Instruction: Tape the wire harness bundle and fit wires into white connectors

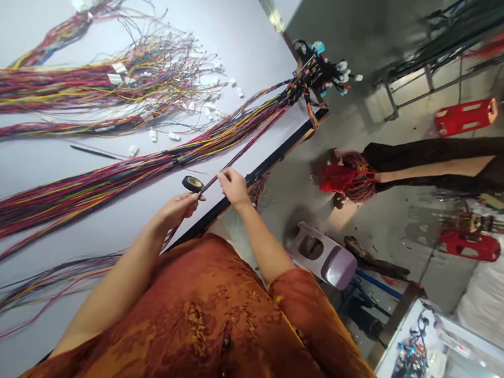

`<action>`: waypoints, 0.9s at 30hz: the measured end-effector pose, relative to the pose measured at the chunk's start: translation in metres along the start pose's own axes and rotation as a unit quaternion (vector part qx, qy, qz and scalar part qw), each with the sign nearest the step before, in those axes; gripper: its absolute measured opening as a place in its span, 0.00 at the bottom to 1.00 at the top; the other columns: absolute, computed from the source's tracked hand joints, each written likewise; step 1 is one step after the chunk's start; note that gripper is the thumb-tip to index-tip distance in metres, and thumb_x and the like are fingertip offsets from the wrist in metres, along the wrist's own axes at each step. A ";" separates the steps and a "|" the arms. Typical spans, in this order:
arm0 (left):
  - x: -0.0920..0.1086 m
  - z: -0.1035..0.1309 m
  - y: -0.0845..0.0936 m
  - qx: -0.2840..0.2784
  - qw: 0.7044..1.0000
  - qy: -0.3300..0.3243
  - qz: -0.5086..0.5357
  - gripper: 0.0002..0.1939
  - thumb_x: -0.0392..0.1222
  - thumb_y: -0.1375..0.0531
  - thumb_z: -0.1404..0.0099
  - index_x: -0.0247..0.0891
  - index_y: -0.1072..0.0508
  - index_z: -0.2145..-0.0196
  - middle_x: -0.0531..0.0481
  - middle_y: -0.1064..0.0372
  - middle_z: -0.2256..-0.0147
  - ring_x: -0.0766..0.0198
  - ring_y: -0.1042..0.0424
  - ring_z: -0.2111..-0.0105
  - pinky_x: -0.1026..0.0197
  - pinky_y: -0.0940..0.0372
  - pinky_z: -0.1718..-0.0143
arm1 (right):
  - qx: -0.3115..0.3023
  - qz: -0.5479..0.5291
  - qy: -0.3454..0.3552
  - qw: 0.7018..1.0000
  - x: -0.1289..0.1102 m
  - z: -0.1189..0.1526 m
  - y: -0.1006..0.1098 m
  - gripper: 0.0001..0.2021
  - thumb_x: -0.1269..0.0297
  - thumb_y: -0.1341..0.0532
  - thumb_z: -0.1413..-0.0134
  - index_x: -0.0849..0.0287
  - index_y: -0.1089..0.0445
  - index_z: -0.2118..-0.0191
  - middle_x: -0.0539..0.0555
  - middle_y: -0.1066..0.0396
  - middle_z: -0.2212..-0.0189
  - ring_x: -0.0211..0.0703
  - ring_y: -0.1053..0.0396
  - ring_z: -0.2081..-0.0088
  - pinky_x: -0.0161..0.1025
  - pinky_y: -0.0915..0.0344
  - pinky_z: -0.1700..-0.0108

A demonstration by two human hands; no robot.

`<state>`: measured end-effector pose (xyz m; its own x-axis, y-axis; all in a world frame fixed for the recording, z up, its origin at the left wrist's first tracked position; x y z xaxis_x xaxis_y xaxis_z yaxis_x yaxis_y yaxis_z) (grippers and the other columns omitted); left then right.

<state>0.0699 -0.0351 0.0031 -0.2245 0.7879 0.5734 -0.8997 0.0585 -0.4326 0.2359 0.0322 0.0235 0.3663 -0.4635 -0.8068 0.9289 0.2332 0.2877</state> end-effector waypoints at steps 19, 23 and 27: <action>0.007 0.006 -0.010 0.110 0.947 -0.144 -0.267 0.13 0.43 0.47 0.35 0.33 0.26 0.66 0.49 0.31 0.70 0.65 0.35 0.70 0.63 0.39 0.63 | -0.210 -0.180 -0.037 0.960 -0.010 0.022 -0.019 0.25 0.47 0.30 0.56 0.55 0.30 0.54 0.51 0.28 0.62 0.39 0.29 0.62 0.36 0.30 0.62; 0.006 0.008 -0.011 0.029 0.990 -0.069 -0.118 0.15 0.49 0.42 0.34 0.33 0.27 0.67 0.55 0.46 0.79 0.71 0.48 0.80 0.66 0.51 0.77 | -0.048 -0.156 -0.048 0.985 0.016 0.007 -0.005 0.20 0.48 0.31 0.56 0.56 0.35 0.65 0.50 0.28 0.66 0.37 0.29 0.63 0.35 0.31 0.61; 0.006 0.009 -0.011 -0.044 0.999 0.020 0.014 0.19 0.55 0.37 0.38 0.33 0.27 0.66 0.59 0.54 0.80 0.74 0.57 0.83 0.67 0.61 0.81 | -0.157 -0.208 -0.040 0.965 0.029 -0.001 -0.010 0.33 0.55 0.25 0.70 0.54 0.34 0.54 0.54 0.29 0.48 0.42 0.30 0.51 0.36 0.31 0.54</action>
<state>0.0754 -0.0361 0.0176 -0.2327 0.8143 0.5318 -0.8563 0.0878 -0.5090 0.2367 0.0175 -0.0032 -0.0196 -0.6337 -0.7733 0.9389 0.2542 -0.2322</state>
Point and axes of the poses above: each hand's wrist, its own z-axis away from the middle knuckle, its own y-axis out of the back of the hand, x = y × z, the point moved 3 cm from there along -z, towards the middle knuckle
